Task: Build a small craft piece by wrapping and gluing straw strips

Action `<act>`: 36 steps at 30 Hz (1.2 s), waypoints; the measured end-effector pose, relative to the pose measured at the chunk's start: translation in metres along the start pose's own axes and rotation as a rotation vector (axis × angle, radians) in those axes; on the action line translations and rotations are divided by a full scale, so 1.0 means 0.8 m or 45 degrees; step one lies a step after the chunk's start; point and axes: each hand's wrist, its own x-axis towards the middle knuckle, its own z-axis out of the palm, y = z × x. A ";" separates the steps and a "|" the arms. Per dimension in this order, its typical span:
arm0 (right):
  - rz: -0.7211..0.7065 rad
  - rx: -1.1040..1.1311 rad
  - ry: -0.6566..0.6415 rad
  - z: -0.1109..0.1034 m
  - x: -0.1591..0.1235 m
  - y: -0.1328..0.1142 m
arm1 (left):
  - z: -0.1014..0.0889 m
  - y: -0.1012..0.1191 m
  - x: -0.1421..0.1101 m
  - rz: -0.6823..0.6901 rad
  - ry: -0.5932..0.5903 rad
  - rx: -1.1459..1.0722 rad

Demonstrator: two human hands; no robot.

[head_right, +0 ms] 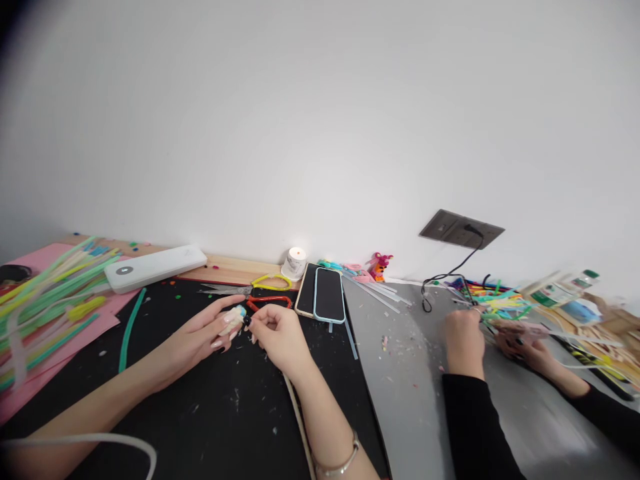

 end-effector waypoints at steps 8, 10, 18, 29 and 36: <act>-0.015 -0.042 0.009 0.000 0.000 0.001 | -0.006 -0.008 0.006 0.079 -0.012 0.033; -0.026 -0.046 0.002 0.000 0.000 0.002 | -0.005 -0.007 0.005 0.083 0.001 0.029; -0.064 -0.110 0.002 -0.001 0.001 0.005 | -0.004 -0.007 0.005 0.107 -0.008 0.008; -0.060 -0.190 0.015 -0.002 0.002 0.010 | -0.011 -0.020 0.010 0.141 -0.011 0.074; -0.074 -0.219 0.014 -0.001 0.001 0.010 | -0.012 -0.025 0.011 0.148 -0.053 0.136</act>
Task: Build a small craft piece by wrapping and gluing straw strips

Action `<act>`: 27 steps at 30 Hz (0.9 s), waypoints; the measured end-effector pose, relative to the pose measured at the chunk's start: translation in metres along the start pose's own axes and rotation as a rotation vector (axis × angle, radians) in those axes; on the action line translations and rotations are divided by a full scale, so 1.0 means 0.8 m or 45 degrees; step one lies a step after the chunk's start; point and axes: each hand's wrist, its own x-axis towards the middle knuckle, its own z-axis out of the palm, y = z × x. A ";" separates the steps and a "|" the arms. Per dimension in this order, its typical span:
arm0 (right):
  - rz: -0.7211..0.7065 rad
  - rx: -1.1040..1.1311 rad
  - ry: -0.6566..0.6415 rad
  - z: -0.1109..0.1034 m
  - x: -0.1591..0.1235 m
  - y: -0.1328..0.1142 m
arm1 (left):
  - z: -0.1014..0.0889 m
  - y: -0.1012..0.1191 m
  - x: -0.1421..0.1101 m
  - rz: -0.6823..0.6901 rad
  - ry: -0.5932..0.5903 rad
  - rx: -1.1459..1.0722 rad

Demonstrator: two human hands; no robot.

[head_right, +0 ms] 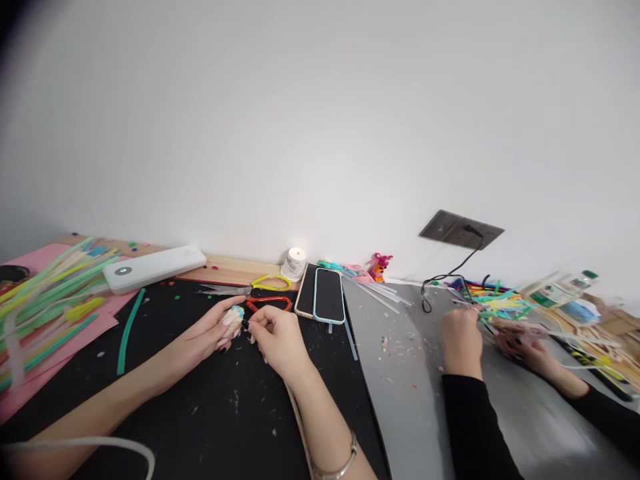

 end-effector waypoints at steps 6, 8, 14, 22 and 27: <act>-0.006 -0.031 0.013 0.000 0.000 -0.002 | 0.002 0.004 -0.001 0.022 0.019 0.028; -0.014 -0.040 0.013 0.000 0.000 -0.001 | 0.002 0.006 -0.003 0.017 0.026 0.051; -0.038 -0.059 0.025 0.000 0.000 -0.001 | 0.004 0.016 -0.010 -0.018 0.058 0.174; -0.027 -0.015 -0.025 -0.003 -0.003 -0.008 | 0.008 0.029 -0.014 -0.112 0.030 0.207; 0.012 0.037 -0.073 -0.006 -0.003 -0.009 | 0.008 0.035 -0.017 -0.141 -0.043 0.134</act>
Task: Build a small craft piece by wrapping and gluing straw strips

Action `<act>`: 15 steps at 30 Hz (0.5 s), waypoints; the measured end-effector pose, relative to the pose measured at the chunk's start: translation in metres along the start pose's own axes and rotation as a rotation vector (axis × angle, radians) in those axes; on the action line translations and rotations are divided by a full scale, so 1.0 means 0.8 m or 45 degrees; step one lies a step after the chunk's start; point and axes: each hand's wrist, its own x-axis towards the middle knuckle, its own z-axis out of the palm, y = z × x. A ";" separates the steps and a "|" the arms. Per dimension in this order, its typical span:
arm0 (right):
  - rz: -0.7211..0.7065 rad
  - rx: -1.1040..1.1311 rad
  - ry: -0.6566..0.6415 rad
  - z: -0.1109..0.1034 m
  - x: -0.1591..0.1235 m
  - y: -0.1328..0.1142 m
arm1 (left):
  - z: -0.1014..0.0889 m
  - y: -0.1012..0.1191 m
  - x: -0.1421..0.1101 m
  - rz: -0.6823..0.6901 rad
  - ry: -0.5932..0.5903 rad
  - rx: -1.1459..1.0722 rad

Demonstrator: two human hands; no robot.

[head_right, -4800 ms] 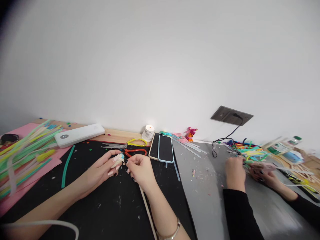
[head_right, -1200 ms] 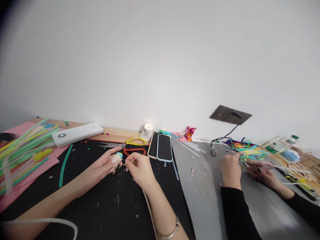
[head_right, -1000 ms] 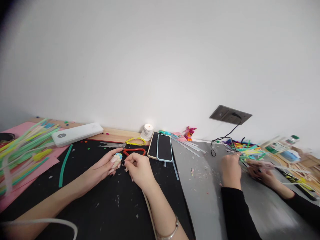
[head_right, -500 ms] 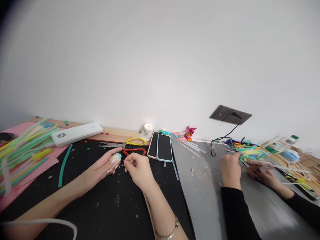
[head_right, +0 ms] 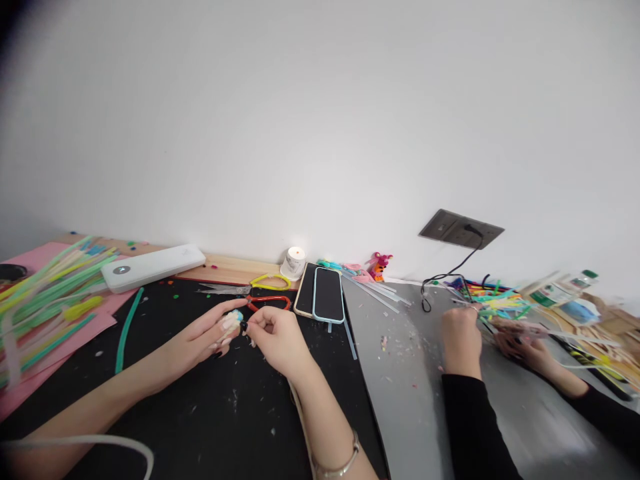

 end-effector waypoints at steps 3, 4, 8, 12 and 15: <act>0.021 0.025 -0.025 -0.002 0.000 0.001 | 0.000 -0.002 -0.001 -0.016 -0.023 -0.047; 0.026 0.032 -0.031 -0.002 0.000 0.001 | 0.001 -0.002 -0.001 -0.029 -0.025 -0.074; 0.056 0.080 -0.054 -0.003 -0.001 -0.003 | 0.002 -0.001 -0.002 -0.091 -0.029 -0.257; 0.102 0.102 -0.076 -0.005 -0.002 -0.008 | 0.001 0.002 -0.003 -0.123 -0.048 -0.419; 0.095 0.120 -0.088 -0.007 -0.002 -0.009 | -0.001 0.004 -0.003 -0.138 -0.079 -0.495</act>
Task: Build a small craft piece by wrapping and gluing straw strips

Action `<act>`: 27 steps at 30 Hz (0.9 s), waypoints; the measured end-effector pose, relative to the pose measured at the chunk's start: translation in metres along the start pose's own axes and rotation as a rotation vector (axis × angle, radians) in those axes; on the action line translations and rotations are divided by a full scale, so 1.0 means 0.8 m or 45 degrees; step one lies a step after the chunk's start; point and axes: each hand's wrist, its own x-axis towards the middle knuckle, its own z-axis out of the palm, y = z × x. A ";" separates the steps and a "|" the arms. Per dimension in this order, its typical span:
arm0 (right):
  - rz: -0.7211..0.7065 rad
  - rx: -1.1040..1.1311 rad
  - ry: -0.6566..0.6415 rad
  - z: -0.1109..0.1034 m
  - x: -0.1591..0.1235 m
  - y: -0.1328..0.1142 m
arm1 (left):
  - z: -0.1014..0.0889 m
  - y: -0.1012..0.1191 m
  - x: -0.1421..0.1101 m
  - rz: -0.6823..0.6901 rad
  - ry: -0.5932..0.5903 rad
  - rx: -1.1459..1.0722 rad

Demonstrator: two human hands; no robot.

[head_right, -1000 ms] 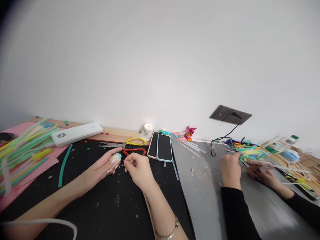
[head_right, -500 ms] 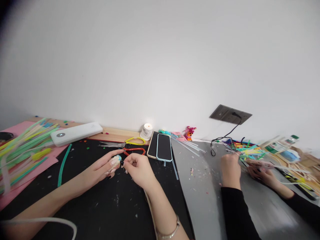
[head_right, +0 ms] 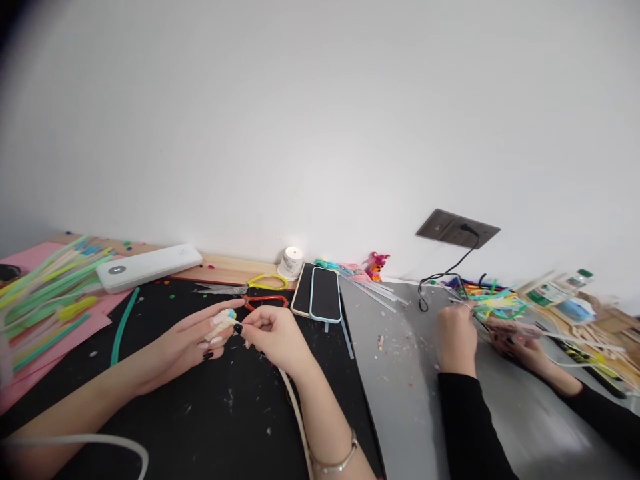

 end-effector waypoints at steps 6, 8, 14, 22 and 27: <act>-0.044 0.153 -0.064 0.000 0.002 0.008 | 0.001 0.002 -0.005 -0.042 -0.090 -0.119; -0.020 0.205 -0.073 0.001 0.004 0.012 | 0.000 0.002 -0.008 -0.045 -0.109 -0.136; 0.011 0.237 -0.043 0.004 0.005 0.016 | -0.004 -0.001 -0.009 -0.075 -0.172 -0.178; 0.098 0.300 -0.132 0.000 0.007 0.024 | -0.006 -0.002 -0.011 -0.171 -0.275 -0.257; 0.028 0.271 -0.147 -0.002 0.009 0.025 | -0.009 -0.003 -0.012 -0.160 -0.272 -0.298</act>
